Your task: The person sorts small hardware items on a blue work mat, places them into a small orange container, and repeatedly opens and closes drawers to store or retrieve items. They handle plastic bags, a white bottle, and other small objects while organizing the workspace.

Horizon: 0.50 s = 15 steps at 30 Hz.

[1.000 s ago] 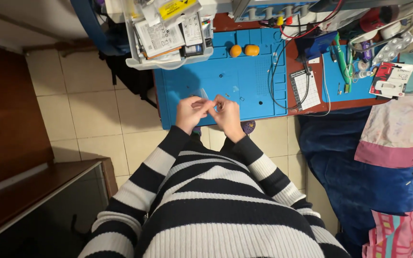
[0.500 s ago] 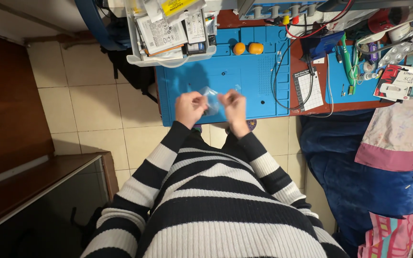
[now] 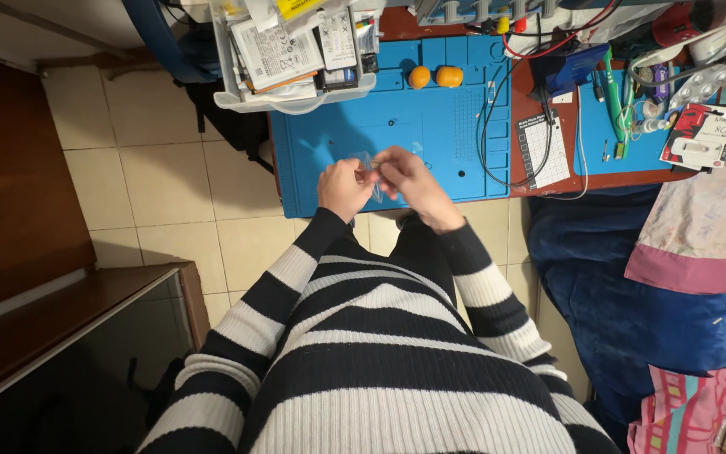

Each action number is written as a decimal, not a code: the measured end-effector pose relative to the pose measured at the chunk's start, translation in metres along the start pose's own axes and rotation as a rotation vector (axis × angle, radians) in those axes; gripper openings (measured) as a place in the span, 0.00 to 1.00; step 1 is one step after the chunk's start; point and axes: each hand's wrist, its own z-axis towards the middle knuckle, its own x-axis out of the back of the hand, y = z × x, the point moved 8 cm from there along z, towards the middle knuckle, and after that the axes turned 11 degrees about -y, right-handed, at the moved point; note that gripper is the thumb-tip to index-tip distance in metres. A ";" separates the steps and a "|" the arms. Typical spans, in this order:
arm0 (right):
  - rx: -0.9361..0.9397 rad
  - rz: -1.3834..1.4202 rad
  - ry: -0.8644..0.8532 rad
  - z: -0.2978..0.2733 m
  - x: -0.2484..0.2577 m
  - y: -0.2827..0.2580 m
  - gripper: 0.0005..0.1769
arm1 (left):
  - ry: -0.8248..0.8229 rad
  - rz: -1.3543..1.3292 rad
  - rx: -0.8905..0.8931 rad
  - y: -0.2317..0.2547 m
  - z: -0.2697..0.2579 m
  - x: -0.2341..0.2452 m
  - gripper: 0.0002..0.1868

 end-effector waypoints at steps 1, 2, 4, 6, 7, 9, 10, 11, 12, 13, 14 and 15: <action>-0.014 -0.130 0.050 0.008 0.005 0.012 0.12 | -0.014 0.003 0.007 -0.001 0.001 -0.002 0.09; -0.029 -0.260 0.099 0.015 0.010 0.023 0.12 | -0.028 0.006 0.013 -0.002 0.002 -0.005 0.09; -0.071 -0.415 0.129 0.011 0.006 0.008 0.10 | -0.027 0.012 0.012 -0.009 0.001 -0.009 0.09; -0.119 -0.568 0.159 0.008 0.004 0.005 0.09 | -0.032 0.018 0.012 -0.016 -0.001 -0.014 0.09; -0.142 -0.638 0.149 0.008 0.003 0.009 0.10 | -0.034 0.023 0.006 -0.017 -0.001 -0.015 0.09; -0.167 -0.707 0.138 0.012 0.002 0.018 0.11 | -0.037 0.028 0.001 -0.016 -0.005 -0.014 0.10; -0.145 -0.789 0.122 0.015 0.000 0.020 0.11 | -0.030 0.031 0.008 -0.014 -0.008 -0.012 0.10; -0.123 -0.869 0.107 0.018 -0.003 0.022 0.12 | -0.024 0.035 0.013 -0.012 -0.011 -0.009 0.10; -0.123 -0.867 0.106 0.016 -0.004 0.019 0.12 | -0.025 0.036 0.015 -0.014 -0.012 -0.011 0.10; -0.115 -0.863 0.080 0.013 -0.006 0.015 0.13 | -0.031 0.029 0.045 -0.018 -0.012 -0.013 0.10; -0.106 -0.858 0.054 0.011 -0.008 0.011 0.15 | -0.036 0.022 0.076 -0.022 -0.013 -0.015 0.10; -0.106 -0.857 0.055 0.010 -0.009 0.010 0.15 | -0.037 0.023 0.076 -0.023 -0.013 -0.014 0.10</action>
